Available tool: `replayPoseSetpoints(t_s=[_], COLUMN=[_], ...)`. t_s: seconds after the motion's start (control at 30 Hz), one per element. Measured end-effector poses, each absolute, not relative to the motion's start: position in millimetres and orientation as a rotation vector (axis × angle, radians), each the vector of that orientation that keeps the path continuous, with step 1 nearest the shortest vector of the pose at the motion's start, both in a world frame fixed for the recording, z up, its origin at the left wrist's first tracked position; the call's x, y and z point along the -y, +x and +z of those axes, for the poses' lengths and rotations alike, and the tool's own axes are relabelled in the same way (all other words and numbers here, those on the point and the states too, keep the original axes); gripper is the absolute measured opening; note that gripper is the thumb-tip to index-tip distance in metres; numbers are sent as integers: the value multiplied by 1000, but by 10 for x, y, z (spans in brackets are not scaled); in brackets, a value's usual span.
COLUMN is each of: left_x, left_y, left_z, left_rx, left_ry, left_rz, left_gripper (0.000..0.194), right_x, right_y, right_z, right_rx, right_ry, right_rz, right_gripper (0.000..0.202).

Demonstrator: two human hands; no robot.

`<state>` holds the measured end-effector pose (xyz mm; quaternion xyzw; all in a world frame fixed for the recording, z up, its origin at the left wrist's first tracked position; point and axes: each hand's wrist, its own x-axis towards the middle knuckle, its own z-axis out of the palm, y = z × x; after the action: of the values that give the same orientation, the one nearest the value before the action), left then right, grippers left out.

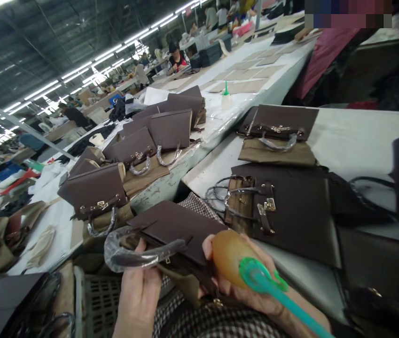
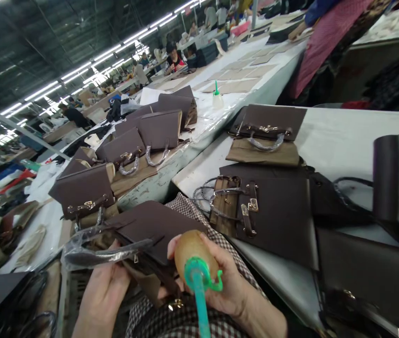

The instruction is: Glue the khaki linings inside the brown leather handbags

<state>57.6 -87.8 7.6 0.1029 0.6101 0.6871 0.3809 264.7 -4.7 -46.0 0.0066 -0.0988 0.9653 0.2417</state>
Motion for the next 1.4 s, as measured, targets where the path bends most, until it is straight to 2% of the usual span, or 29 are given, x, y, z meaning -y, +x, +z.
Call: replayPoseSetpoints(t_s=[0.13,0.27,0.4,0.47,0.53,0.6,0.77,0.87,0.93,1.03,1.13,1.3,1.4], left_x=[861,1196,1602,1636,1515,1284,772,722,724,655,495,300,312], left_y=[765,544,168,58,40,77,26,-92,-150,-204,-236,-225,-171], left_z=[115,97,126,157,161,123,20,48,69,81,80,142,392], left_rx=[-1458,-1733,-2529,-2644,-2363,-2064,-1790,-1611,-1600,-1595,-1509,-1571,-1694], left_ry=[100,358,1296,2026,2675,2976,2889,2838,2870,3034,3133,3148,3167], left_rz=[1798,1487,976,1001,1068,884,242,82,130,319,556,908,1008], left_gripper=[45,38,36,36,36,43,62,73,70,44,30,27,26], right_x=[-80,-336,-560,-619,-640,-633,-614,-623,-628,-639,-668,-681,-642], right_y=[2580,2554,2532,2497,2453,2414,2400,2422,2429,2426,2402,2336,2361], right_z=[-390,-353,-316,-293,-276,-271,-328,-381,-403,-401,-370,-310,-283], right_rx=[204,107,128,122,99,61,13,33,29,41,85,126,160], right_ry=[-198,-338,-458,-490,-517,-552,-645,-689,-724,-774,-805,-762,-661], right_rz=[2651,2596,2553,2545,2541,2532,2558,2510,2489,2497,2499,2492,2544], right_gripper=[43,33,31,34,38,42,43,36,33,27,23,25,33])
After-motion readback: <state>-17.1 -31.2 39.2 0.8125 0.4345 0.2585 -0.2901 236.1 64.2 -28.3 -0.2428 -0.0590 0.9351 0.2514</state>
